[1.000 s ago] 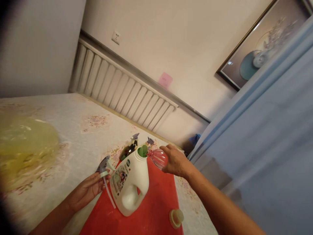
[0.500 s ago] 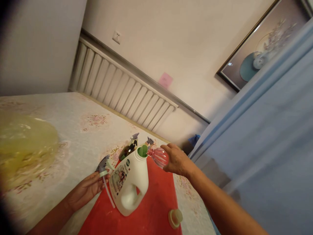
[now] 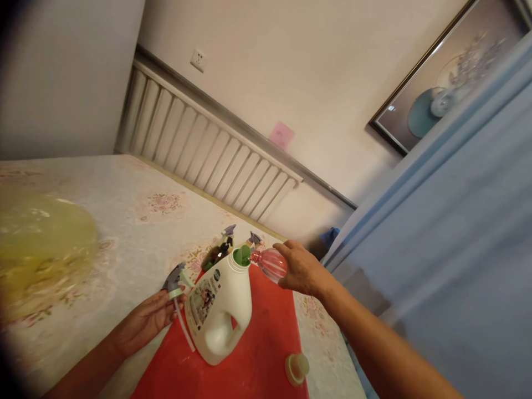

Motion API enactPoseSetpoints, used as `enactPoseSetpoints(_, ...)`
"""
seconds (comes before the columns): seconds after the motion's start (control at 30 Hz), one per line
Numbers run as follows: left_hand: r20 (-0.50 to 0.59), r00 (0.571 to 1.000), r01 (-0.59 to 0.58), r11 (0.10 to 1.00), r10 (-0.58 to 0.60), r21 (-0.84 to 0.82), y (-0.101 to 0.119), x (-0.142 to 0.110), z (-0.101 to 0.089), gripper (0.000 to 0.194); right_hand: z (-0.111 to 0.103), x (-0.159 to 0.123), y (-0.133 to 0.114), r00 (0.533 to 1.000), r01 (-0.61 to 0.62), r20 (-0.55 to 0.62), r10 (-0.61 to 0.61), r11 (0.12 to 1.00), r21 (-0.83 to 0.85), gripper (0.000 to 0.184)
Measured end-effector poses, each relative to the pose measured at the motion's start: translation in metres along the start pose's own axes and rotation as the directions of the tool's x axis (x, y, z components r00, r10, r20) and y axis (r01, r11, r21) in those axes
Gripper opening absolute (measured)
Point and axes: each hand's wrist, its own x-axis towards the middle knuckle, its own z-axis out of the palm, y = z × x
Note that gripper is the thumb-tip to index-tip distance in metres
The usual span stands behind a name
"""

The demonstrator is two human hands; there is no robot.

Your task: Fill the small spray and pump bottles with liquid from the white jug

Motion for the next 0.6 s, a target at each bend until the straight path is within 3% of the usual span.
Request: enactPoseSetpoints(0.6,-0.003,1.0,-0.009,1.0,0.009,0.011,0.0004,-0.0016,0.0026,0.017,-0.0081,0.0027,-0.005,1.0,0.001,0.018,-0.001,0.999,-0.051,0.078)
